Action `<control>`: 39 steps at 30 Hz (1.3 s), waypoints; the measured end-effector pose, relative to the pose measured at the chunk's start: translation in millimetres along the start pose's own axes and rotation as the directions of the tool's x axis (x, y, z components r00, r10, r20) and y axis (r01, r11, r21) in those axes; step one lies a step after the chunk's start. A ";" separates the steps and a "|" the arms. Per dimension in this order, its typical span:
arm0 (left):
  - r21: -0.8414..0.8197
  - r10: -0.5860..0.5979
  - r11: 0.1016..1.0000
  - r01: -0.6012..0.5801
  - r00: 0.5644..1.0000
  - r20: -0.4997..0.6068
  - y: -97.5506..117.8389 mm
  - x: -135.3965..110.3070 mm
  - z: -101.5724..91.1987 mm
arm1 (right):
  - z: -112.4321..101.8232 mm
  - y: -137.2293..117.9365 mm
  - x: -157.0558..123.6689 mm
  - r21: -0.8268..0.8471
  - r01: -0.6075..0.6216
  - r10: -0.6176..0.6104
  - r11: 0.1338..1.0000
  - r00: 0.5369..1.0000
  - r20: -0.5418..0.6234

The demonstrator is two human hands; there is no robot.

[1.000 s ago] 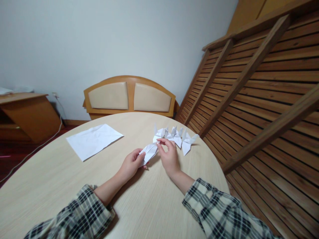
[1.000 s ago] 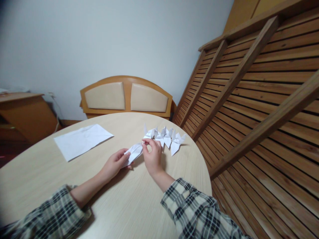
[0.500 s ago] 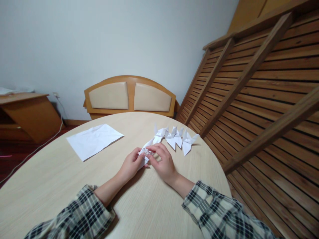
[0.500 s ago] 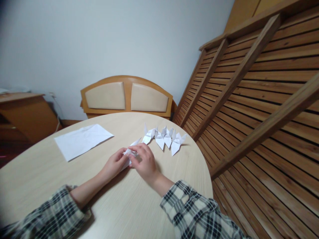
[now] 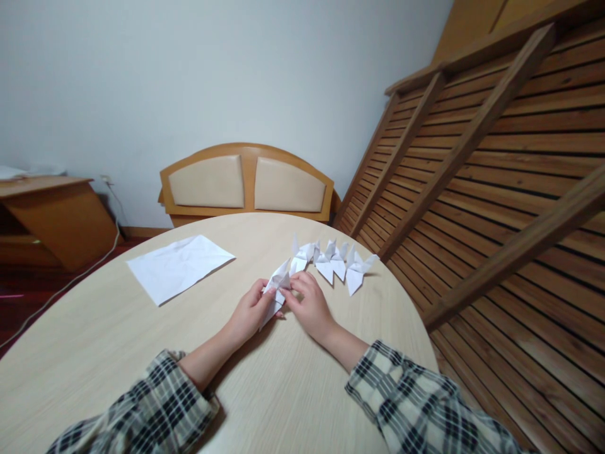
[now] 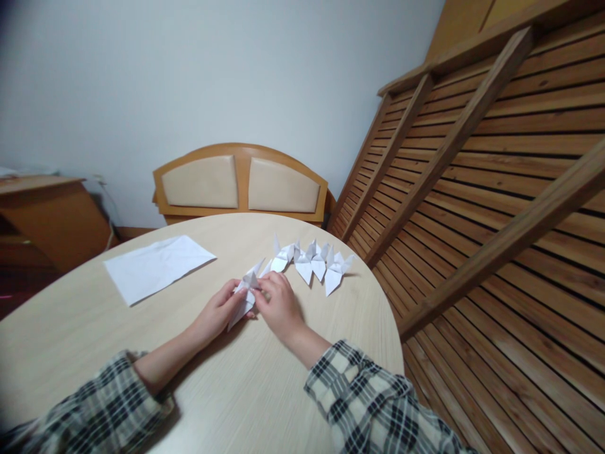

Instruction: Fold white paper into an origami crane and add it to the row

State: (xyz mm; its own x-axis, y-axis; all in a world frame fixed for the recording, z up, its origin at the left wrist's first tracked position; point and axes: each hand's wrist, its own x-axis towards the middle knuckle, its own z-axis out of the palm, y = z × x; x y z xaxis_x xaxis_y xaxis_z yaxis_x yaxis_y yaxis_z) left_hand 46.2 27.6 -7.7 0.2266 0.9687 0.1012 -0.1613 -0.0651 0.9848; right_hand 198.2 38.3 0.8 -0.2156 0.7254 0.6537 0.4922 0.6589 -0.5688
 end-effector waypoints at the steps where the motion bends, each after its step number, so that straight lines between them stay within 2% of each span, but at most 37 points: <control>1: 0.009 0.001 1.000 -0.001 1.000 0.002 0.1 0.1 -0.3 | 0.0 0.4 0.0 -0.001 0.003 -0.003 1.000 1.000 0.000; 7: 0.222 0.102 0.970 -0.100 0.995 0.004 -3.2 2.8 -7.1 | -0.2 1.9 0.7 0.014 -0.010 0.010 1.000 0.999 -0.045; 9: 0.247 0.109 0.963 -0.109 0.994 0.017 -4.8 3.6 -8.8 | -0.5 2.0 1.0 0.026 -0.021 0.023 0.999 0.998 -0.065; 17: 0.149 0.025 0.988 -0.031 0.999 0.041 -8.0 4.2 -8.3 | -0.6 1.6 2.2 0.074 -0.054 0.060 0.996 0.995 -0.083; 24: 0.139 0.012 0.990 -0.018 0.999 0.044 -8.9 5.1 -9.5 | -0.3 0.0 3.0 0.094 -0.094 0.102 0.991 0.991 -0.083; 31: 0.103 0.005 0.995 -0.008 1.000 0.029 -10.5 6.4 -10.0 | -0.3 1.0 2.4 0.095 -0.080 0.087 0.992 0.994 -0.067; 39: 0.076 -0.030 0.997 0.031 0.999 -0.023 1.4 4.6 -5.1 | 0.8 1.9 0.6 0.130 -0.056 0.061 0.990 0.998 -0.035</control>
State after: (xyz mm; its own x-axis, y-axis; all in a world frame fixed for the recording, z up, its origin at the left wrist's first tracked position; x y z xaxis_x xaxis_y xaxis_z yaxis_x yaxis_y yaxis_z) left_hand 42.1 33.2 -6.6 0.2092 0.9755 0.0686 -0.0806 -0.0527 0.9954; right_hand 198.3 40.1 -0.3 -0.1559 0.7569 0.6346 0.3897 0.6375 -0.6646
